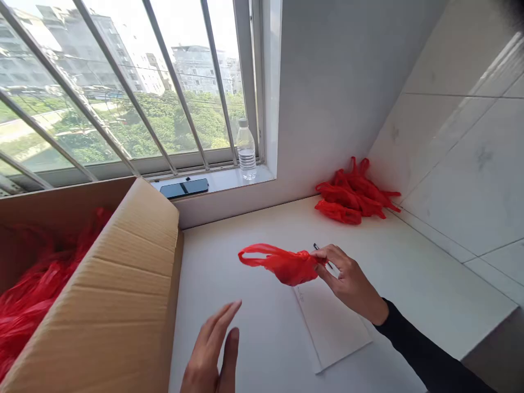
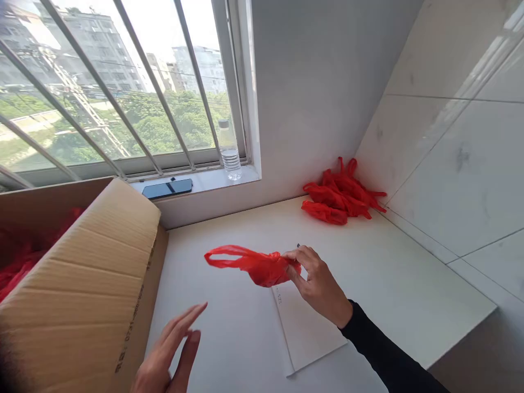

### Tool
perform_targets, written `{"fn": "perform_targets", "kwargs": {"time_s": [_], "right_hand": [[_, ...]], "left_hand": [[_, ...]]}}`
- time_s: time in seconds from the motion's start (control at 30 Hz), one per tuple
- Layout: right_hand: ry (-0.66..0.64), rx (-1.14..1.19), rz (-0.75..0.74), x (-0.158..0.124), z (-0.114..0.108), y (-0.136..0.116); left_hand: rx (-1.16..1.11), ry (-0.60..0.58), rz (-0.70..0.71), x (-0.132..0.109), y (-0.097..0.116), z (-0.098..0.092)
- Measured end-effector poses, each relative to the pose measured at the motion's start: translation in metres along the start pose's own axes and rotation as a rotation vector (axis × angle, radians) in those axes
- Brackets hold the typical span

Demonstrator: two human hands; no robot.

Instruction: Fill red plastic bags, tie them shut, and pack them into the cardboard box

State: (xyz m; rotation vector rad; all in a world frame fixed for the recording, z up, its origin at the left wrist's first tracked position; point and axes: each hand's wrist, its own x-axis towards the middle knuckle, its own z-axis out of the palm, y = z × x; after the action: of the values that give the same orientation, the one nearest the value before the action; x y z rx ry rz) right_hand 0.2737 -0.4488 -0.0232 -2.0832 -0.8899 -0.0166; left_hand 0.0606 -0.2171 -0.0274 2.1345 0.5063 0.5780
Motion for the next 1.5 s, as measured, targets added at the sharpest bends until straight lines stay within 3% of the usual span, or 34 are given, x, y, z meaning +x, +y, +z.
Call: {"fn": "perform_targets", "kwargs": {"time_s": [0.13, 0.2, 0.27, 0.4, 0.57, 0.77, 0.87, 0.93, 1.03, 1.17, 1.37, 1.43, 1.5], "right_hand": [[-0.22, 0.184, -0.065, -0.04, 0.027, -0.03], [-0.264, 0.232, -0.06, -0.054, 0.038, -0.035], [-0.276, 0.245, -0.051, -0.063, 0.046, -0.033], [-0.233, 0.15, -0.031, -0.073, 0.049, -0.02], [-0.204, 0.146, 0.112, -0.08, 0.045, -0.016], [-0.364, 0.2, 0.143, -0.076, 0.051, -0.041], [-0.364, 0.271, 0.167, -0.078, 0.053, -0.045], [-0.331, 0.313, 0.185, -0.081, 0.051, -0.044], [-0.284, 0.349, 0.232, -0.088, 0.047, -0.039], [-0.306, 0.361, 0.265, -0.092, 0.044, -0.042], [-0.338, 0.383, 0.273, -0.087, 0.045, -0.057], [-0.325, 0.392, 0.268, -0.087, 0.045, -0.06], [-0.321, 0.394, 0.254, -0.086, 0.046, -0.062]], "left_hand": [[-0.002, -0.191, -0.046, -0.005, 0.008, 0.025], [-0.051, -0.299, -0.109, -0.009, 0.012, 0.035], [-0.065, -0.335, -0.17, -0.015, 0.012, 0.038], [-0.079, -0.275, -0.239, -0.031, -0.005, 0.029], [-0.115, -0.239, -0.293, -0.043, -0.023, 0.022], [-0.264, -0.263, -0.212, -0.043, -0.001, 0.029], [-0.26, -0.268, -0.146, -0.045, 0.003, 0.03], [-0.24, -0.212, -0.127, -0.049, -0.002, 0.029], [-0.201, -0.134, -0.225, -0.055, -0.012, 0.027], [-0.33, -0.167, -0.341, -0.058, -0.013, 0.02], [-0.706, -0.24, -0.349, -0.049, 0.006, 0.007], [-0.716, -0.271, -0.408, -0.043, 0.014, 0.006], [-0.587, -0.321, -0.422, -0.04, 0.024, 0.007]]}}
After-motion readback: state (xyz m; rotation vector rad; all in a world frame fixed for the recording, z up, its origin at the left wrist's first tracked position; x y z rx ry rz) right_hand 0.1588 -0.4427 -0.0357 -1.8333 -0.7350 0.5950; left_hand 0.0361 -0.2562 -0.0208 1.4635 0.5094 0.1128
